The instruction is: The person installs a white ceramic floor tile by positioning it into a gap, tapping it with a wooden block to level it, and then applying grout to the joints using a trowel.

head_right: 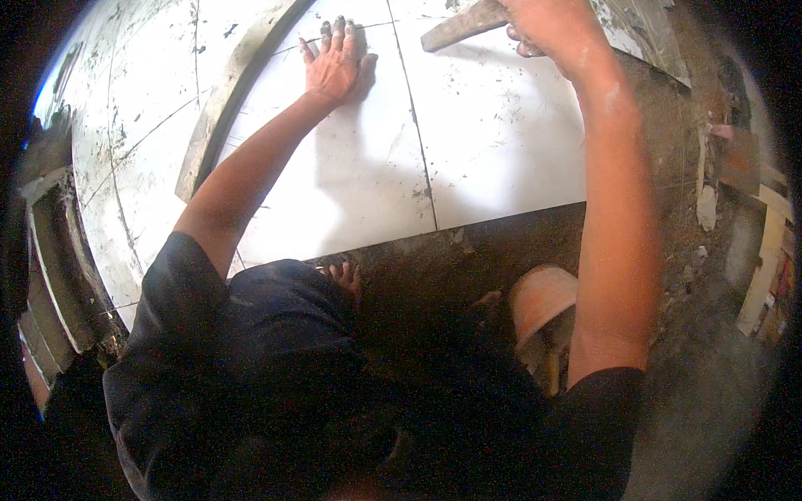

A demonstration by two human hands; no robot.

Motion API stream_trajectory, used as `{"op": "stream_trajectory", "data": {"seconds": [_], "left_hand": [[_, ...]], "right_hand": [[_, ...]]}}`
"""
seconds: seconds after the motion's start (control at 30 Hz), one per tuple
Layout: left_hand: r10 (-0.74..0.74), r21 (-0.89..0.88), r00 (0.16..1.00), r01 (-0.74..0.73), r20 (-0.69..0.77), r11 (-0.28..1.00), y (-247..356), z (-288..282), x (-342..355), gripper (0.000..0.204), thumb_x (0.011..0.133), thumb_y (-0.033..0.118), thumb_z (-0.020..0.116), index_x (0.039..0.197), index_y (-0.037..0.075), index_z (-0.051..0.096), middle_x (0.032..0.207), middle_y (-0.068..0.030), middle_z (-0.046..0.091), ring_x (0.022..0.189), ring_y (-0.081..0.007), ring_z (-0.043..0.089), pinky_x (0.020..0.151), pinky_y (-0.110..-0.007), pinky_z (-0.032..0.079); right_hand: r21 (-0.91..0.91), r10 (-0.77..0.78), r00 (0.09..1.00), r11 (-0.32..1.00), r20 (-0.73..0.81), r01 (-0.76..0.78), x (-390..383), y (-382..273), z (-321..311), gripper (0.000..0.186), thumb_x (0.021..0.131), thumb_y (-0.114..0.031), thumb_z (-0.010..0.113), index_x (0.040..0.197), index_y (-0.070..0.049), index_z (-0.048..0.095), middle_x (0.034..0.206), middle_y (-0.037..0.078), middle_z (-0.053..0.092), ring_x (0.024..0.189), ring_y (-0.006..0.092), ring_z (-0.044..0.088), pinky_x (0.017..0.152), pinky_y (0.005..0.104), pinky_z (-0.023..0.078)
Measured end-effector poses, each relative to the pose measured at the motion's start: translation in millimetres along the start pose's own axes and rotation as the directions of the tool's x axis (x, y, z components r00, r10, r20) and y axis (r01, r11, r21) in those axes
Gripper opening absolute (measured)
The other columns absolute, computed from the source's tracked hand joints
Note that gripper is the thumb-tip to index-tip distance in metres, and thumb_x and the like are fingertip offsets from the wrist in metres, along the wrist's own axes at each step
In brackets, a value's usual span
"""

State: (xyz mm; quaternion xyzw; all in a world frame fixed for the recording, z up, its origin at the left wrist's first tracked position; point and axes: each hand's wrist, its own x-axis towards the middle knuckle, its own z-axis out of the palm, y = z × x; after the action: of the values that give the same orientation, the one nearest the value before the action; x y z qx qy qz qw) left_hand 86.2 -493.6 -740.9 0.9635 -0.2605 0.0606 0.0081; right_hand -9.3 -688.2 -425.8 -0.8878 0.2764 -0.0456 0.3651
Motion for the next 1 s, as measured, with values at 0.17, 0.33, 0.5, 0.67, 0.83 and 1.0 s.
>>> {"op": "stream_trajectory", "data": {"seconds": [0.17,0.33,0.5,0.67,0.83,1.0], "left_hand": [[0.105,-0.071,0.994,-0.107,-0.034,0.992,-7.4,-3.7,8.0,0.072,0.105,0.055,0.029,0.160,0.009,0.021,0.167,-0.0121,0.019,0.155,-0.0328,0.013,0.123,-0.064,0.007],[0.061,-0.148,0.990,-0.080,-0.128,0.986,-12.6,2.5,24.8,0.071,0.103,0.049,0.032,0.157,0.003,0.025,0.165,-0.0165,0.022,0.153,-0.0359,0.018,0.122,-0.063,0.010],[0.123,-0.299,0.970,-0.183,-0.209,0.937,-29.1,6.6,20.4,0.075,0.103,0.052,0.038,0.155,0.000,0.025,0.164,-0.0192,0.025,0.151,-0.0402,0.021,0.120,-0.065,0.013],[0.108,-0.372,0.990,-0.132,-0.085,0.919,10.0,-18.7,44.6,0.066,0.105,0.032,0.042,0.157,-0.002,0.022,0.165,-0.0230,0.019,0.154,-0.0364,0.015,0.124,-0.060,0.008],[0.285,-0.316,0.916,-0.191,0.284,0.929,80.1,-87.9,10.8,0.079,0.103,0.050,0.043,0.158,-0.001,0.018,0.166,-0.0226,0.013,0.155,-0.0370,0.007,0.125,-0.058,0.005],[0.269,-0.151,0.911,-0.232,0.313,0.961,66.2,-77.2,3.0,0.083,0.101,0.052,0.045,0.157,-0.003,0.018,0.166,-0.0231,0.011,0.155,-0.0389,0.005,0.124,-0.059,0.005]], "right_hand": [[0.103,-0.130,0.969,0.989,0.211,0.110,19.3,21.6,3.1,0.034,0.082,-0.011,0.062,0.109,0.010,0.059,0.081,0.011,0.062,0.065,0.0169,0.058,0.053,0.0315,0.049],[0.187,-0.363,0.929,0.920,0.071,0.345,53.2,61.6,-5.0,0.026,0.082,-0.012,0.063,0.100,0.007,0.060,0.077,0.006,0.057,0.064,0.0135,0.053,0.053,0.0310,0.047],[0.251,-0.180,0.972,0.958,0.153,0.138,23.2,61.0,-12.5,0.025,0.083,-0.013,0.065,0.098,0.006,0.062,0.080,0.007,0.059,0.067,0.0135,0.054,0.054,0.0304,0.047],[0.277,-0.076,0.987,0.960,0.140,0.035,10.1,78.9,-4.3,0.024,0.084,-0.016,0.068,0.096,0.004,0.065,0.080,0.007,0.061,0.063,0.0128,0.054,0.051,0.0310,0.046],[0.118,-0.030,0.978,0.993,0.209,0.005,-74.1,51.8,-53.0,0.022,0.086,-0.012,0.067,0.100,0.004,0.065,0.076,0.005,0.063,0.057,0.0101,0.055,0.050,0.0297,0.046],[-0.167,-0.075,0.991,0.982,0.112,0.093,-119.6,55.6,-31.3,0.033,0.083,-0.015,0.071,0.109,0.006,0.064,0.085,0.010,0.068,0.066,0.0160,0.062,0.061,0.0314,0.052]]}}
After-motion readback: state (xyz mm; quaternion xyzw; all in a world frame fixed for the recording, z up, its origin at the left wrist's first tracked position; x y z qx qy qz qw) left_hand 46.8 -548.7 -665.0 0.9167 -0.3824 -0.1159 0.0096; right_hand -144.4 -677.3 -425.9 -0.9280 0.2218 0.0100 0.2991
